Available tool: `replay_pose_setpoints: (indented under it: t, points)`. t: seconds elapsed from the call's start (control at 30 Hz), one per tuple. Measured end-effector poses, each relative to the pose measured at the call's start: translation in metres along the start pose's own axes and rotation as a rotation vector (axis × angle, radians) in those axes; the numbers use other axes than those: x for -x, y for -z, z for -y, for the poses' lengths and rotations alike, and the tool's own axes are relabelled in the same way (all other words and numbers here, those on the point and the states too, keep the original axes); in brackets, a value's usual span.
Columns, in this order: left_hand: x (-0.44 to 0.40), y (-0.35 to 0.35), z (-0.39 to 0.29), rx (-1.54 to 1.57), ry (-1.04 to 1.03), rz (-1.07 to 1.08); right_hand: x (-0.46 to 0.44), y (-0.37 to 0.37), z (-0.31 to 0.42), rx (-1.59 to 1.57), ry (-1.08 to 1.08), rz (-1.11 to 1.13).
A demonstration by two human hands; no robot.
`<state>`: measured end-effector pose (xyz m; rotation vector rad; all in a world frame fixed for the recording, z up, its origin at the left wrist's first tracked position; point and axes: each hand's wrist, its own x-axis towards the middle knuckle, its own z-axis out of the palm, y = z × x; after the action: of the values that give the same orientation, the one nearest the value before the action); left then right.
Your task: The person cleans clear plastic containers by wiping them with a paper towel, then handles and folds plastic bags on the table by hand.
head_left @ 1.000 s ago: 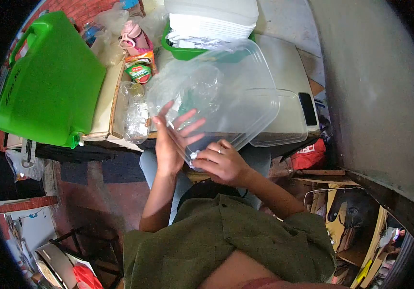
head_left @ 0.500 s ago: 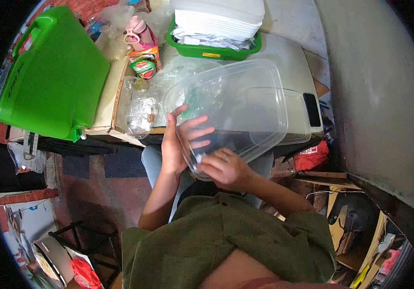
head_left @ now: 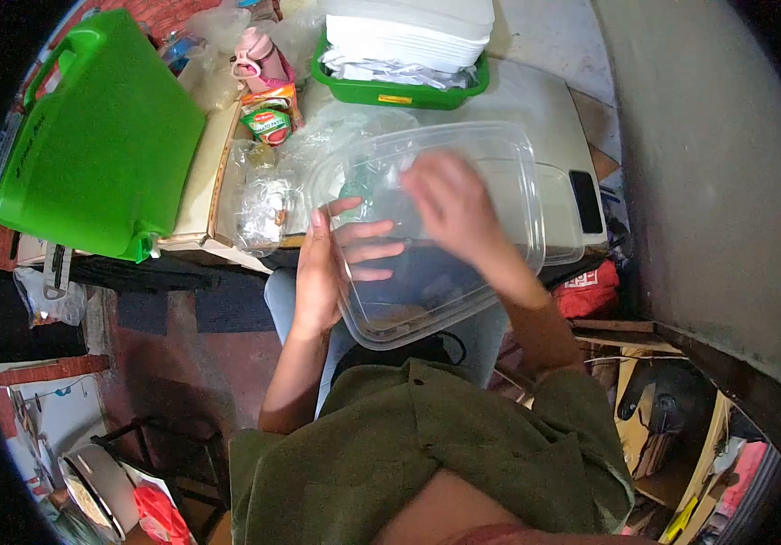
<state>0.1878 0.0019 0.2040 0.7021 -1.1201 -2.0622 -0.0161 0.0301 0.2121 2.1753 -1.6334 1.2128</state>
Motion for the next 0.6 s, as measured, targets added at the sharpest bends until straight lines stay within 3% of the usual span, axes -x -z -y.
replay_pose_setpoints:
  t: [0.07,0.1,0.13,0.27,0.3,0.4,0.47,0.6]
  points:
    - [-0.007,0.007,-0.002,0.049,-0.015,-0.048,0.031,0.000,0.037,-0.064,0.159,0.150]
    - [-0.009,0.011,-0.003,0.096,-0.029,-0.090,0.050,0.000,0.048,-0.073,0.249,0.328]
    - [-0.011,0.014,-0.005,0.097,-0.033,-0.090,0.070,-0.005,0.056,-0.078,0.352,0.300]
    - [-0.012,0.017,-0.005,0.110,-0.039,-0.071,0.077,0.009,0.054,-0.020,0.265,0.399]
    - [-0.012,0.016,-0.004,0.124,-0.044,-0.069,0.067,0.022,0.050,0.121,0.246,0.357]
    - [-0.006,0.016,-0.012,0.164,-0.056,-0.094,0.057,0.036,-0.003,0.278,-0.112,0.080]
    - [-0.002,0.016,-0.017,0.150,-0.174,-0.181,0.057,0.046,-0.028,0.298,-0.299,-0.056]
    - [-0.007,0.011,-0.013,0.157,-0.261,-0.204,0.072,0.014,0.023,0.039,-0.179,-0.012]
